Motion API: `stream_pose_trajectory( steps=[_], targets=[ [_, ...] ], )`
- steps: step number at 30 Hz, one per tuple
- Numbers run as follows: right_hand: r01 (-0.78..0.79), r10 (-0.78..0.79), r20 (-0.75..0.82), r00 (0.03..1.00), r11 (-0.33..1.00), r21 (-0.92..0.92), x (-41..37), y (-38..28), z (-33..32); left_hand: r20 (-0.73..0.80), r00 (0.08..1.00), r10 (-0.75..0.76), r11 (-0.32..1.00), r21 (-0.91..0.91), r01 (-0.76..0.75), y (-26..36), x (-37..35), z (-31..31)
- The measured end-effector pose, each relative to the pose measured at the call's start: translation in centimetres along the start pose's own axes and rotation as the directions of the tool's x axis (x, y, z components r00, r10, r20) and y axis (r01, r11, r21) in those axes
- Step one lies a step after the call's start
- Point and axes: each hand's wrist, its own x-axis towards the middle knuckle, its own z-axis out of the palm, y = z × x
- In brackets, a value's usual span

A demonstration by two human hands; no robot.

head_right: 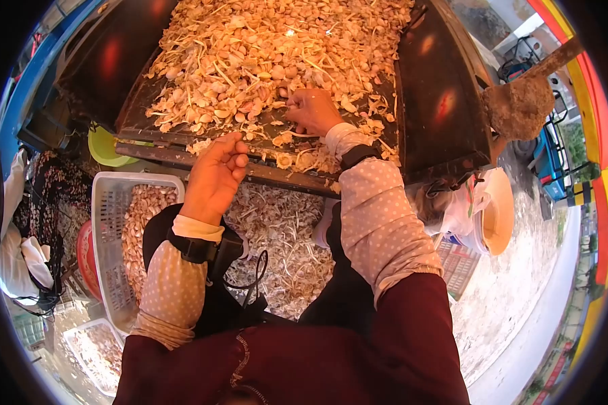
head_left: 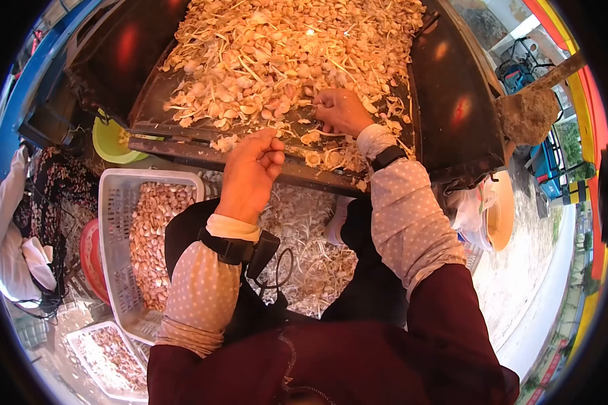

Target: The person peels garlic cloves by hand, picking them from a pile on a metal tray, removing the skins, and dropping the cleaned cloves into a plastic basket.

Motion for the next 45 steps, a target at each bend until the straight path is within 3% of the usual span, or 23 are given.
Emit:
stream_pose_trajectory(
  steps=[1, 4, 11, 13, 15, 17, 21, 23, 27, 29, 30, 32, 33, 35, 36, 38, 40, 41, 42, 43, 45],
  targets=[
    [-0.002, 0.002, -0.002, 1.0, 1.0, -0.002, -0.2, 0.3, -0.3, 0.002, 1.0, -0.002, 1.0, -0.001, 0.002, -0.1, 0.1, 0.0],
    [-0.057, -0.007, 0.128, 0.992, 0.869, 0.492, -0.8, 1.1, -0.9, 0.062, 0.998, -0.015, 0.999, 0.047, 0.012, -0.4, 0.4, 0.2],
    [-0.043, -0.2, 0.238, 0.95, 0.674, 0.738, -3.6, -1.6, 0.2, 0.08, 0.988, 0.131, 0.92, 0.363, -0.151, -1.0, -0.1, 2.2],
    [0.012, -0.301, 0.239, 0.923, 0.644, 0.765, -4.4, -2.2, 1.2, 0.229, 0.956, 0.185, 0.823, 0.496, -0.278, -0.7, -0.3, 2.2],
    [-0.001, -0.313, 0.27, 0.91, 0.653, 0.757, -4.9, -2.7, 1.7, 0.257, 0.933, 0.251, 0.744, 0.566, -0.356, -0.8, -0.3, 1.9],
    [0.133, -0.345, 0.2, 0.917, 0.736, 0.664, -5.9, -4.0, 1.8, 0.362, 0.742, 0.565, 0.422, 0.646, -0.637, -1.3, 0.0, 1.6],
    [0.261, -0.367, 0.085, 0.926, 0.787, 0.559, -6.9, -4.3, 2.6, 0.34, 0.722, 0.603, 0.449, 0.603, -0.659, -1.0, -0.2, 1.7],
    [0.288, -0.37, 0.026, 0.929, 0.765, 0.576, -7.2, -4.6, 2.7, 0.285, 0.809, 0.513, 0.589, 0.568, -0.574, -0.4, -0.9, 2.2],
    [0.289, -0.361, 0.014, 0.932, 0.769, 0.571, -7.7, -4.6, 2.3, 0.284, 0.868, 0.407, 0.683, 0.537, -0.495, 0.2, -1.4, 2.4],
    [0.303, -0.35, 0.03, 0.936, 0.847, 0.437, -8.3, -5.2, 2.0, 0.204, 0.932, 0.301, 0.878, 0.323, -0.354, -0.1, -1.0, 1.8],
    [0.303, -0.35, 0.028, 0.936, 0.847, 0.436, -8.3, -5.2, 1.8, 0.205, 0.931, 0.301, 0.878, 0.322, -0.354, -0.2, -0.8, 1.4],
    [0.207, -0.289, -0.039, 0.957, 0.58, 0.788, -7.9, -5.4, 1.3, 0.087, 0.979, 0.185, 0.964, 0.176, -0.198, -0.3, -0.5, 0.7],
    [0.212, -0.291, -0.042, 0.956, 0.583, 0.785, -7.6, -5.3, 1.0, 0.092, 0.978, 0.187, 0.964, 0.173, -0.201, -0.3, -0.6, 0.7],
    [0.201, -0.297, -0.101, 0.949, 0.325, 0.924, -6.9, -5.2, 0.3, 0.115, 0.988, 0.104, 0.953, 0.272, -0.132, -0.3, -1.1, 0.9],
    [0.292, -0.321, -0.189, 0.928, 0.311, 0.905, -6.7, -6.3, 0.7, 0.121, 0.987, 0.106, 0.954, 0.268, -0.135, -0.5, -1.2, 0.9],
    [0.346, -0.374, -0.224, 0.9, 0.298, 0.89, -7.8, -10.4, 2.4, 0.232, 0.972, -0.03, 0.92, 0.387, -0.064, -1.6, -1.4, 0.6],
    [0.356, -0.557, -0.029, 0.83, 0.489, 0.796, -10.1, -14.6, 6.3, 0.287, 0.958, 0.007, 0.926, 0.36, -0.115, -5.9, 0.1, -2.2],
    [0.685, -0.715, -0.127, 0.687, 0.579, 0.442, -11.8, -15.1, 8.3, 0.336, 0.94, 0.052, 0.929, 0.328, -0.169, -7.1, 0.6, -3.0],
    [0.862, -0.856, -0.12, 0.503, 0.507, -0.01, -12.8, -15.4, 9.5, 0.39, 0.91, -0.143, 0.48, 0.831, -0.281, -4.3, -0.1, -1.4],
    [0.859, -0.853, -0.125, 0.507, 0.512, -0.013, -12.2, -14.6, 9.6, 0.392, 0.908, -0.15, 0.479, 0.832, -0.281, -3.6, -0.8, -0.9],
    [0.895, -0.91, 0.065, 0.41, 0.415, 0.164, -9.3, -12.7, 8.7, 0.549, 0.822, -0.149, 0.243, 0.827, -0.508, -3.2, -2.1, -0.5]
  ],
)
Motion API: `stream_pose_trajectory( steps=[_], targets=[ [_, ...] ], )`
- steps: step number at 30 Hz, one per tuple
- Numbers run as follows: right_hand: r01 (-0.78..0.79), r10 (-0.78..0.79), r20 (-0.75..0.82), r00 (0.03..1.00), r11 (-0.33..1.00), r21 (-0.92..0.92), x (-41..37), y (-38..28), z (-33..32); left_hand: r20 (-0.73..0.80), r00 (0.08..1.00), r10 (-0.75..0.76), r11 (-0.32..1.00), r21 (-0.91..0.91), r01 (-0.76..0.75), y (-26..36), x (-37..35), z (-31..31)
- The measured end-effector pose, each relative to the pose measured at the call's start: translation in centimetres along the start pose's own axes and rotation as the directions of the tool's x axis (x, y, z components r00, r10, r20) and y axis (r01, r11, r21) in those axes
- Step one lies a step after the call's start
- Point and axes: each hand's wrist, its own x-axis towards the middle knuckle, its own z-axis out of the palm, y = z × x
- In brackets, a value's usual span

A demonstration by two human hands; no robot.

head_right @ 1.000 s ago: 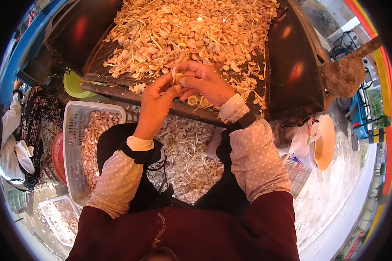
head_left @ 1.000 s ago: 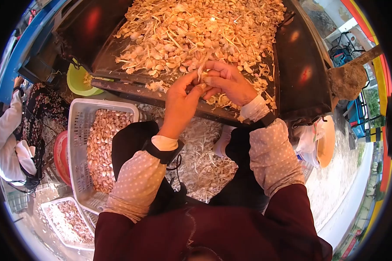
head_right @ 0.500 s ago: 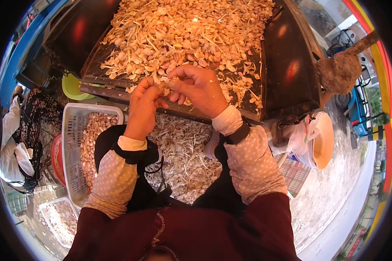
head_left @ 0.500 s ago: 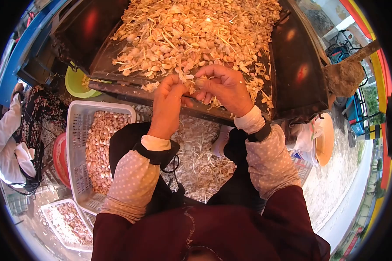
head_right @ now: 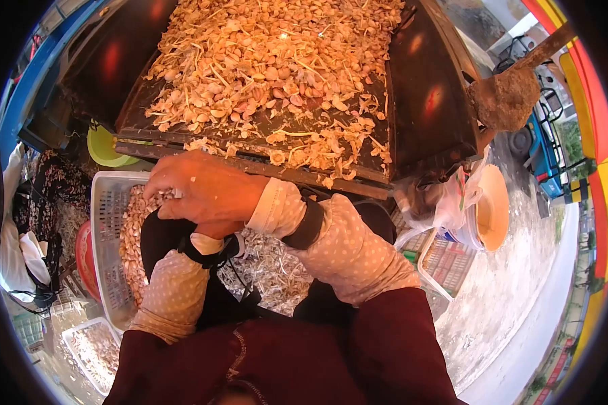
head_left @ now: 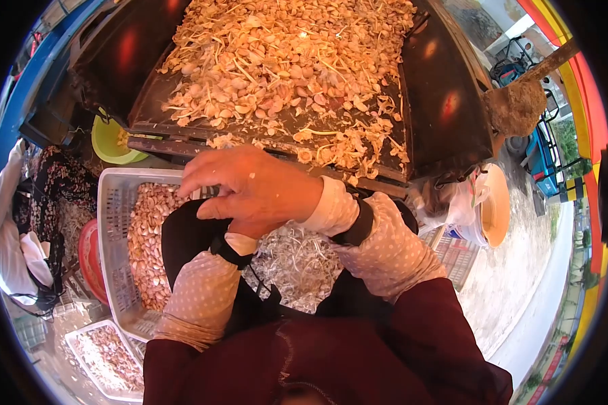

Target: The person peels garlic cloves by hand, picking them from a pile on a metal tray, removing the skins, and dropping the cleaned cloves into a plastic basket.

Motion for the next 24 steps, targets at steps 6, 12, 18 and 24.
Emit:
stream_pose_trajectory(
  steps=[6, 12, 18, 24],
  targets=[
    [-0.752, 0.755, -0.5, 0.424, 0.601, 0.27, -7.8, 11.0, -12.7, 0.173, 0.975, 0.141, 0.917, 0.347, -0.195, 1.1, -1.2, 1.0],
    [-0.894, 0.801, -0.397, 0.449, 0.396, -0.212, -10.2, 16.6, -11.2, 0.001, 0.985, 0.172, 0.952, 0.259, -0.166, 1.6, -0.6, -0.1],
    [-0.702, 0.631, -0.344, 0.695, 0.491, -0.516, -9.8, 16.0, -10.0, -0.123, 0.992, 0.002, 1.0, -0.012, -0.003, 1.7, 0.1, -1.2],
    [-0.449, 0.419, -0.161, 0.893, 0.831, -0.327, -5.9, 6.2, -8.6, -0.426, 0.861, -0.278, 0.823, -0.568, -0.015, 2.8, 0.9, -3.5]
  ],
)
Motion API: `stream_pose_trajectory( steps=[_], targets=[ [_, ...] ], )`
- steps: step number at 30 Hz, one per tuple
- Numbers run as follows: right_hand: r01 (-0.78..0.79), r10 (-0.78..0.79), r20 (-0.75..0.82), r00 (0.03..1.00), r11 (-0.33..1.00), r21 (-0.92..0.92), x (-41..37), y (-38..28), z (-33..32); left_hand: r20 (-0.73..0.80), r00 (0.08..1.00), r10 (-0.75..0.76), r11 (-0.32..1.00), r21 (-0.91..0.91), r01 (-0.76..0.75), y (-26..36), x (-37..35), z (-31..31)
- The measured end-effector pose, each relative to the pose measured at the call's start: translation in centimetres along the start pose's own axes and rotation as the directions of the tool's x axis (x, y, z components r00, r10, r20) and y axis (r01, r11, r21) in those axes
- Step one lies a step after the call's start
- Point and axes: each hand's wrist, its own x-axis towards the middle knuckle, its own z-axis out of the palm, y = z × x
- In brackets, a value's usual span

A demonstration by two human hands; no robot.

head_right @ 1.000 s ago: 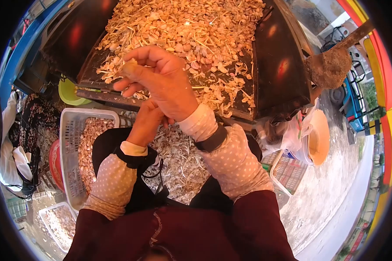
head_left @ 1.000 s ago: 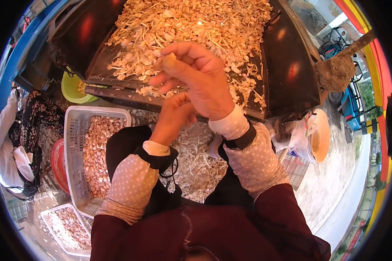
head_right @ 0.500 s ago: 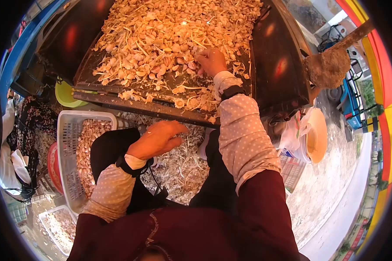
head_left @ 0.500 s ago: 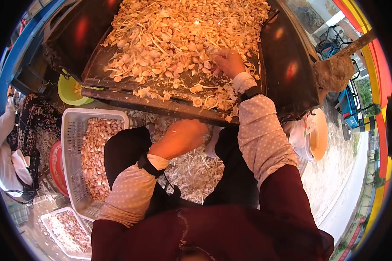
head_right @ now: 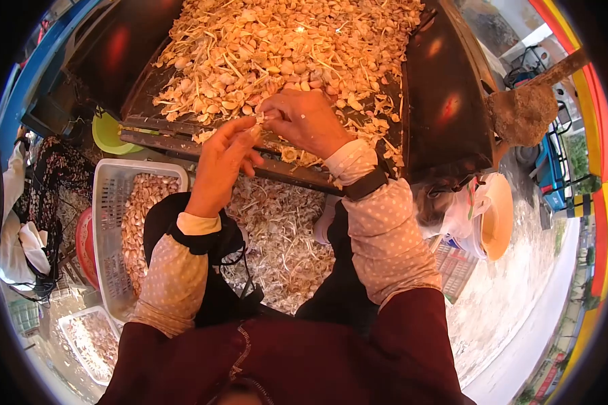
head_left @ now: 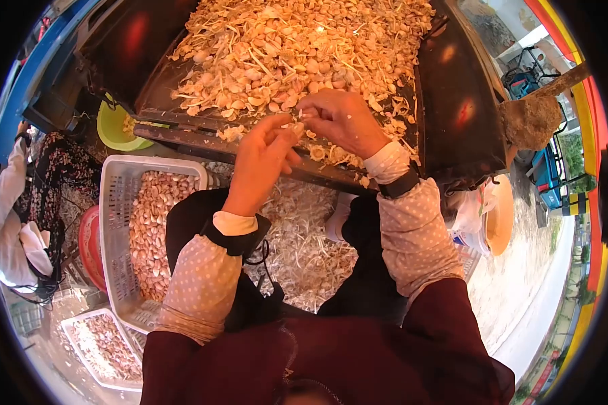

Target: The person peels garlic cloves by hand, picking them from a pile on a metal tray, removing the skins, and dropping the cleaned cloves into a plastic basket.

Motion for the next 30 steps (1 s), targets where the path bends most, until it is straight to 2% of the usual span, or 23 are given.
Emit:
stream_pose_trajectory(
  steps=[1, 2, 4, 5, 6, 7, 8, 9, 11, 15, 17, 18, 20, 21, 22, 23, 24, 25, 26, 27, 30],
  targets=[
    [0.145, -0.146, -0.011, 0.989, 0.988, -0.043, -0.2, -1.0, 0.2, 0.02, 1.0, -0.004, 0.995, -0.097, 0.006, 0.2, 0.2, -0.4],
    [0.148, -0.149, -0.007, 0.989, 0.988, -0.031, -0.6, -2.1, 0.5, 0.041, 0.999, -0.005, 0.981, -0.193, 0.013, 0.2, 0.3, -0.7],
    [0.166, -0.167, -0.043, 0.985, 0.986, -0.012, -1.0, -3.7, 0.8, 0.058, 0.998, -0.016, 0.983, -0.184, 0.027, 0.0, 0.2, -1.1],
    [0.052, -0.052, -0.008, 0.999, 0.991, 0.122, -1.3, -3.5, 0.9, 0.037, 0.999, -0.014, 0.969, -0.247, 0.022, -0.2, 0.2, -1.1],
    [0.053, -0.052, -0.007, 0.999, 0.991, 0.121, -1.5, -3.9, 0.9, 0.017, 1.0, -0.011, 0.951, -0.31, 0.015, -0.2, 0.2, -1.1],
    [-0.152, 0.147, 0.042, 0.988, 0.917, 0.368, -1.6, -4.5, 0.7, 0.016, 1.0, -0.008, 0.95, -0.311, 0.013, -0.2, 0.2, -1.1],
    [-0.342, 0.322, 0.141, 0.936, 0.743, 0.575, -1.7, -4.8, 0.7, 0.011, 1.0, -0.013, 0.93, -0.368, 0.016, -0.2, 0.2, -1.1],
    [-0.343, 0.322, 0.142, 0.936, 0.743, 0.575, -1.7, -4.7, 0.9, 0.006, 1.0, -0.02, 0.906, -0.423, 0.02, -0.2, 0.1, -1.1],
    [-0.315, 0.327, 0.131, 0.936, 0.614, 0.724, -1.6, -4.4, 1.3, 0.008, 1.0, -0.015, 0.892, -0.452, 0.017, -0.1, 0.0, -0.8],
    [-0.307, 0.33, 0.121, 0.936, 0.597, 0.741, -1.5, -4.8, 1.8, 0.031, 0.998, -0.055, 0.83, -0.554, 0.063, -0.5, 0.2, -1.1],
    [-0.305, 0.411, 0.116, 0.904, 0.432, 0.849, -1.4, -4.7, 2.4, 0.031, 0.997, -0.066, 0.819, -0.569, 0.072, -0.5, 0.2, -1.3],
    [-0.305, 0.412, 0.116, 0.904, 0.432, 0.848, -1.3, -4.5, 2.8, 0.032, 0.997, -0.072, 0.809, -0.583, 0.078, -0.4, 0.3, -1.4],
    [-0.226, 0.47, 0.147, 0.87, 0.116, 0.967, -1.1, -3.9, 3.7, 0.028, 0.998, -0.061, 0.805, -0.59, 0.065, 0.1, 0.1, -1.4],
    [-0.226, 0.469, 0.147, 0.871, 0.115, 0.967, -1.2, -3.8, 3.8, 0.023, 0.999, -0.048, 0.8, -0.597, 0.053, 0.4, 0.0, -1.4],
    [-0.249, 0.428, 0.213, 0.878, 0.03, 0.968, -1.2, -3.6, 3.7, 0.024, 0.999, -0.047, 0.8, -0.597, 0.052, 0.7, -0.2, -1.5],
    [-0.273, 0.382, 0.273, 0.883, -0.054, 0.96, -1.3, -3.4, 3.6, -0.004, 0.999, -0.035, 0.852, -0.523, 0.028, 1.0, -0.4, -1.5],
    [-0.273, 0.384, 0.272, 0.882, -0.053, 0.96, -1.4, -3.2, 3.8, -0.032, 0.999, -0.021, 0.895, -0.446, 0.005, 1.1, -0.7, -1.5],
    [-0.238, 0.354, 0.26, 0.898, -0.106, 0.965, -1.5, -3.0, 4.0, -0.032, 0.999, -0.021, 0.894, -0.448, 0.005, 1.1, -0.9, -1.3],
    [-0.203, 0.322, 0.245, 0.914, -0.159, 0.966, -1.5, -2.9, 4.1, -0.055, 0.998, 0.022, 0.933, -0.359, -0.04, 1.2, -1.1, -1.2],
    [-0.202, 0.32, 0.243, 0.916, -0.157, 0.967, -1.4, -3.0, 3.9, -0.072, 0.995, 0.068, 0.961, -0.264, -0.085, 1.4, -1.3, -1.1],
    [-0.202, 0.241, 0.243, 0.94, -0.183, 0.962, -1.3, -4.3, 2.9, -0.107, 0.985, 0.136, 0.967, -0.2, -0.155, 2.5, -2.1, -1.0]
  ],
)
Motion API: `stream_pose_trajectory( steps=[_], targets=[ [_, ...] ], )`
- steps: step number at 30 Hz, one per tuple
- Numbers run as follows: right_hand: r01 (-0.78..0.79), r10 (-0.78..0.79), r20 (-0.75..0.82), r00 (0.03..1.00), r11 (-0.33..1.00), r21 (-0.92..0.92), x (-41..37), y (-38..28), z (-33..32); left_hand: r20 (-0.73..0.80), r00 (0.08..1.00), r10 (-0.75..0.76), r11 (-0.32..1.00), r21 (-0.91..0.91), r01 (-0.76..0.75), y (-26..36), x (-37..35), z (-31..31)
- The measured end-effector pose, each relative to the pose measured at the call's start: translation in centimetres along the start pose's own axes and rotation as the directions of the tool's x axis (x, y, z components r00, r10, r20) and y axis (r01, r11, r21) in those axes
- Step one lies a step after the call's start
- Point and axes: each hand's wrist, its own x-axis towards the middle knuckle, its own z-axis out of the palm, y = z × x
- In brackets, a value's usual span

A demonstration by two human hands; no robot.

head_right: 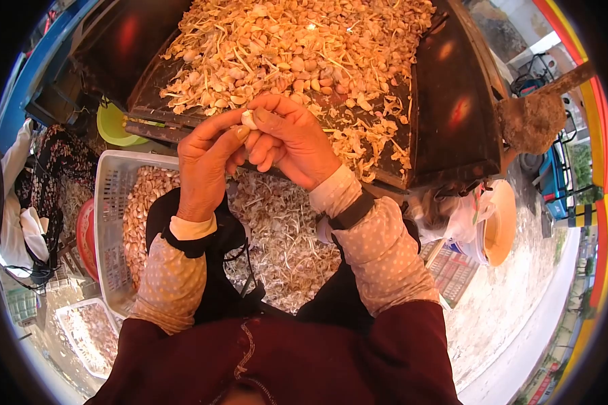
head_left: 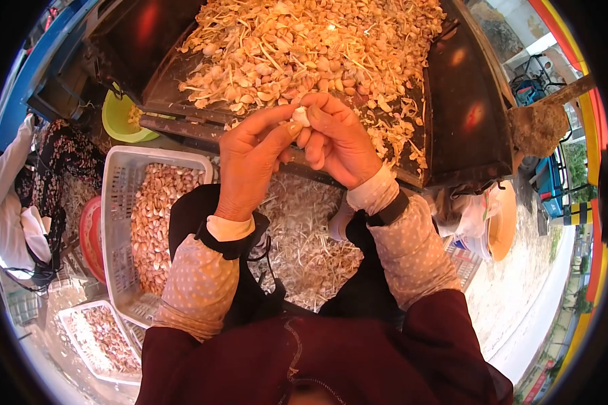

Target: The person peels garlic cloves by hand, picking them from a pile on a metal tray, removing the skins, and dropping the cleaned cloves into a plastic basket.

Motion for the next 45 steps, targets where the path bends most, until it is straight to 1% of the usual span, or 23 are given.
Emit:
stream_pose_trajectory(
  steps=[8, 10, 12, 13, 15, 16, 18, 20, 22, 23, 24, 25, 28, 29, 30, 32, 33, 34, 35, 36, 38, 42, 45],
  targets=[
    [0.093, -0.07, 0.154, 0.986, 0.985, -0.143, -1.8, -1.1, 3.1, 0.027, 0.937, 0.349, 0.931, 0.106, -0.35, 3.4, -2.8, 0.8],
    [0.021, -0.011, 0.245, 0.97, 0.999, -0.036, -2.8, -2.4, 5.4, 0.163, 0.784, 0.599, 0.736, 0.274, -0.619, 4.6, -3.4, 0.5],
    [0.004, 0.018, 0.323, 0.946, 0.998, -0.068, -4.2, -3.5, 7.0, 0.234, 0.798, 0.555, 0.744, 0.291, -0.602, 6.8, -5.5, 0.4],
    [0.115, -0.077, 0.418, 0.905, 0.991, -0.068, -4.3, -3.6, 7.6, 0.302, 0.813, 0.499, 0.754, 0.311, -0.578, 7.5, -6.3, 0.4],
    [0.083, -0.067, 0.384, 0.921, 0.996, -0.027, -5.2, -4.4, 10.7, 0.396, 0.588, 0.706, 0.56, 0.197, -0.805, 8.2, -6.5, 0.8],
    [0.213, -0.165, 0.581, 0.797, 0.977, -0.015, -4.6, -4.4, 10.7, 0.332, 0.46, 0.824, 0.505, -0.06, -0.861, 7.5, -5.8, 1.8],
    [0.232, -0.174, 0.633, 0.755, 0.973, -0.009, -6.0, -4.0, 11.7, 0.332, 0.469, 0.819, 0.545, -0.189, -0.817, 8.5, -7.0, 2.7],
    [0.381, -0.405, 0.48, 0.778, 0.912, 0.152, -7.4, -2.8, 13.2, 0.394, 0.488, 0.779, 0.595, -0.218, -0.773, 9.4, -7.6, 3.5],
    [0.298, -0.319, 0.358, 0.877, 0.948, 0.114, -6.4, -4.3, 13.7, 0.311, 0.444, 0.841, 0.523, -0.25, -0.815, 7.6, -7.9, 4.1],
    [0.238, -0.301, 0.634, 0.713, 0.953, 0.186, -5.0, -4.2, 12.3, 0.222, 0.384, 0.896, 0.435, -0.274, -0.858, 7.0, -8.1, 4.3],
    [0.157, -0.28, 0.836, 0.472, 0.96, 0.233, -4.6, -4.1, 11.5, 0.214, 0.403, 0.89, 0.451, -0.279, -0.848, 7.6, -8.2, 4.6],
    [0.335, -0.346, 0.399, 0.849, 0.937, 0.099, -8.1, -3.9, 14.7, 0.227, 0.446, 0.866, 0.493, -0.233, -0.838, 9.0, -7.8, 4.9],
    [0.289, -0.337, 0.307, 0.89, 0.938, 0.191, -8.7, -2.7, 14.7, 0.256, 0.503, 0.825, 0.552, -0.177, -0.815, 9.7, -8.1, 4.8],
    [0.117, -0.124, 0.271, 0.955, 0.992, 0.042, -9.2, -4.4, 14.9, 0.268, 0.521, 0.811, 0.571, -0.166, -0.804, 9.7, -8.3, 4.6],
    [0.114, -0.122, 0.274, 0.954, 0.992, 0.043, -8.7, -4.1, 14.4, 0.277, 0.543, 0.792, 0.595, -0.155, -0.789, 9.6, -8.5, 4.3],
    [0.418, -0.353, 0.519, 0.779, 0.908, -0.009, -7.0, -3.0, 12.2, 0.224, 0.598, 0.77, 0.621, -0.049, -0.782, 7.9, -8.3, 3.3],
    [0.419, -0.355, 0.523, 0.775, 0.908, -0.004, -6.1, -3.2, 11.4, 0.165, 0.645, 0.746, 0.646, 0.058, -0.761, 7.3, -8.3, 2.4],
    [0.45, -0.313, 0.525, 0.791, 0.88, -0.154, -5.1, -3.5, 10.7, 0.419, 0.815, 0.4, 0.822, 0.23, -0.521, 7.6, -8.4, -0.9],
    [0.471, -0.273, 0.52, 0.809, 0.83, -0.297, -4.8, -3.4, 10.1, 0.553, 0.832, -0.044, 0.849, 0.46, -0.26, 7.9, -8.5, -3.8],
    [0.174, -0.109, 0.296, 0.949, 0.963, -0.204, -5.2, -3.1, 9.5, 0.288, 0.73, 0.62, 0.723, 0.154, -0.674, 6.7, -5.5, 0.6],
    [0.255, -0.145, 0.385, 0.911, 0.933, -0.254, -4.5, -3.0, 9.3, 0.124, 0.923, 0.364, 0.93, 0.003, -0.367, 5.9, -6.0, 0.5],
    [0.161, -0.063, 0.281, 0.958, 0.926, -0.341, -3.6, -2.1, 8.1, 0.071, 0.913, 0.402, 0.912, 0.057, -0.406, 5.2, -5.1, 0.2],
    [0.155, -0.07, 0.251, 0.965, 0.928, -0.338, -2.7, -2.0, 9.4, -0.035, 0.968, 0.249, 0.964, -0.084, -0.251, 3.5, -4.2, -0.5]
  ],
)
